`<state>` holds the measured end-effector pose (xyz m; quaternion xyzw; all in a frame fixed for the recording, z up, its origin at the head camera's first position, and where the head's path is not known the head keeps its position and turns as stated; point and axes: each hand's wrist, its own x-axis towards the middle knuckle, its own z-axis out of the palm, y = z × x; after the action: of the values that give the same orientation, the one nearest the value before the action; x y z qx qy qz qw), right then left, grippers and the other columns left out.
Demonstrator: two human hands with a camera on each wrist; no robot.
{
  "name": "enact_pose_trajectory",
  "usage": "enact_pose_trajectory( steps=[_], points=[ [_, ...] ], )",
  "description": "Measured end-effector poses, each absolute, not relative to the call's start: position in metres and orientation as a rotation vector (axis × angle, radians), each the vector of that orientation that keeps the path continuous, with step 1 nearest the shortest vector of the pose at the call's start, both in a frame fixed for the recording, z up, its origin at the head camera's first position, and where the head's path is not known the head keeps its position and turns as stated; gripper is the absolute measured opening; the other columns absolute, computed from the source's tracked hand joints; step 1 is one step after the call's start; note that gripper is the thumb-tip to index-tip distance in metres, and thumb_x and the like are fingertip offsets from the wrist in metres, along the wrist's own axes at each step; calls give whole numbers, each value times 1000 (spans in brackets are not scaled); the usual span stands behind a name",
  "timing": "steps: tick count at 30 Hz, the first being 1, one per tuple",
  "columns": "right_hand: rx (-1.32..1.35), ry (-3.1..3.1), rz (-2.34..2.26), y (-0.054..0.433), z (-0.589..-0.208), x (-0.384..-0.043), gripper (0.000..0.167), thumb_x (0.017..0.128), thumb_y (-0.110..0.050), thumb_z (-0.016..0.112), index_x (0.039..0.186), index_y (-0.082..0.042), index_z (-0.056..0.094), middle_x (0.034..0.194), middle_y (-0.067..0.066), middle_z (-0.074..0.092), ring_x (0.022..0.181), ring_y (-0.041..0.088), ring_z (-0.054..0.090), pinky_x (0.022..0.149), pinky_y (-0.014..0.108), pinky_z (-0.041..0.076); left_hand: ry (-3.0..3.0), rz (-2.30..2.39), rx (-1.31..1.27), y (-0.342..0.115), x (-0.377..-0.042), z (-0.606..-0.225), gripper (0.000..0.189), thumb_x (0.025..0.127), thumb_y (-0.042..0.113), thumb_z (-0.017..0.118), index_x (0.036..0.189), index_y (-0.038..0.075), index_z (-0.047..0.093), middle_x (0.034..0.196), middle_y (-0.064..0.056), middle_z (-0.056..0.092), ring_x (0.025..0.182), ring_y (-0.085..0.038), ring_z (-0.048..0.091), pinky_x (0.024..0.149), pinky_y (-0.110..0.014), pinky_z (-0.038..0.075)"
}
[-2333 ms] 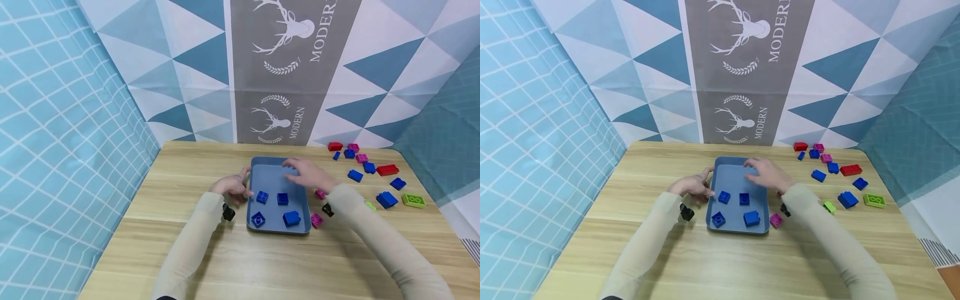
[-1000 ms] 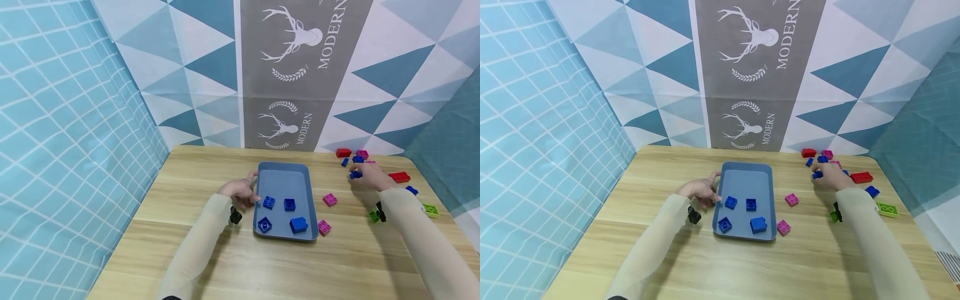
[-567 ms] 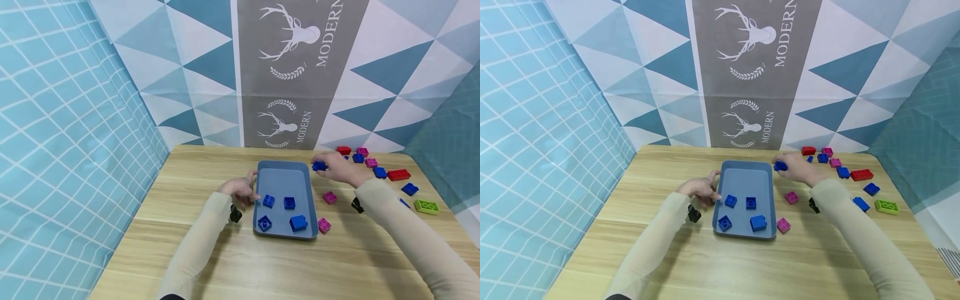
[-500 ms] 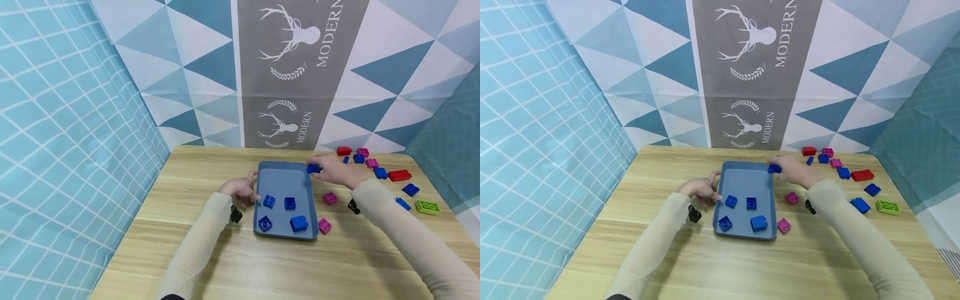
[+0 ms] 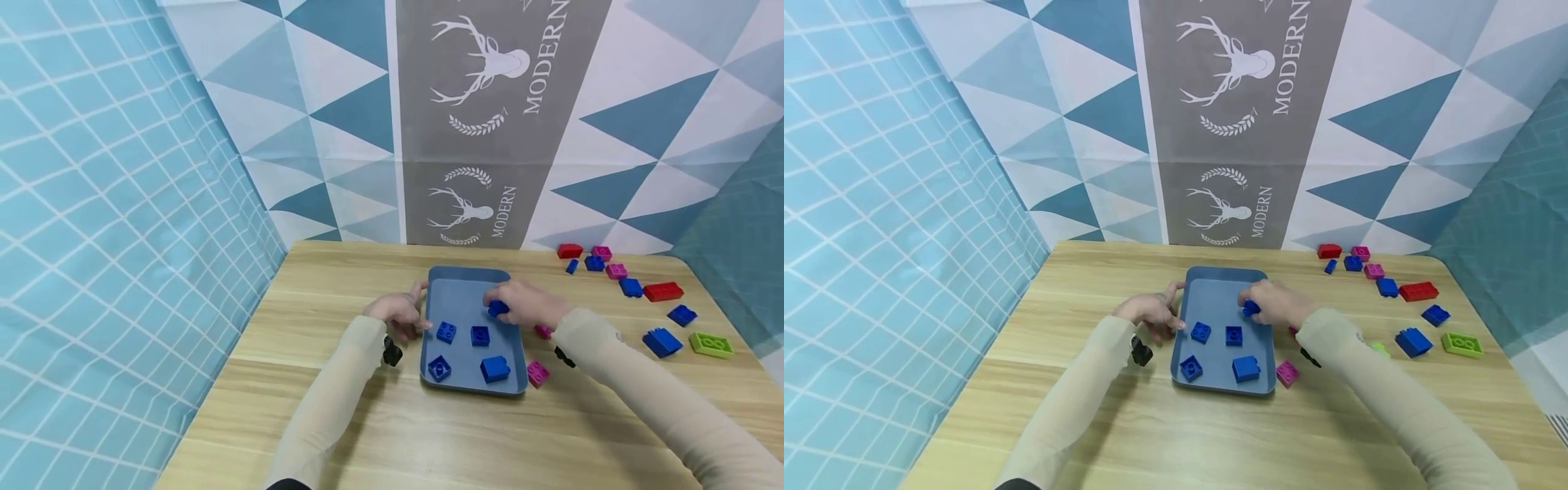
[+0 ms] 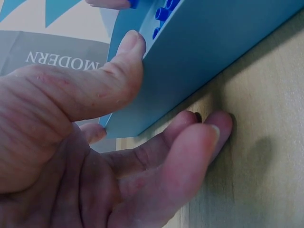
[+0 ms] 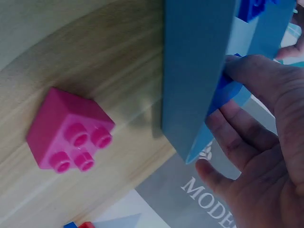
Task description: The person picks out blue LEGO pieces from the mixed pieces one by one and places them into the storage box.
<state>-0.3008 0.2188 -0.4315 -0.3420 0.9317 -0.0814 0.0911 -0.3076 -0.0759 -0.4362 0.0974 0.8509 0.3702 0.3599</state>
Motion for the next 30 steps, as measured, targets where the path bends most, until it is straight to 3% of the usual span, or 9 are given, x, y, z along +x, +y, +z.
enact_pose_trajectory(
  steps=[7,23,30],
  points=[
    [-944,2753,-183,218,-442,-301,32,88,-15,82,118,-14,72,120,13,71,111,35,65,100,67,51,2186,959,241,-75,-308,-439,107,93,16,76,163,32,-3,97,-21,69,85,-33,73,68,-43,64],
    [-917,2763,-188,212,-447,-306,32,87,-11,82,117,-12,73,120,15,71,110,33,66,98,63,53,2183,954,246,-75,-311,-440,108,93,16,76,163,34,-4,94,-21,70,82,-32,73,66,-40,64],
    [-800,2744,-279,211,-449,-306,58,88,-12,80,142,-13,57,138,19,62,125,40,60,103,62,50,2192,940,242,-77,-309,-440,108,93,16,75,163,36,-5,94,-21,70,82,-32,72,66,-40,64]
  ],
)
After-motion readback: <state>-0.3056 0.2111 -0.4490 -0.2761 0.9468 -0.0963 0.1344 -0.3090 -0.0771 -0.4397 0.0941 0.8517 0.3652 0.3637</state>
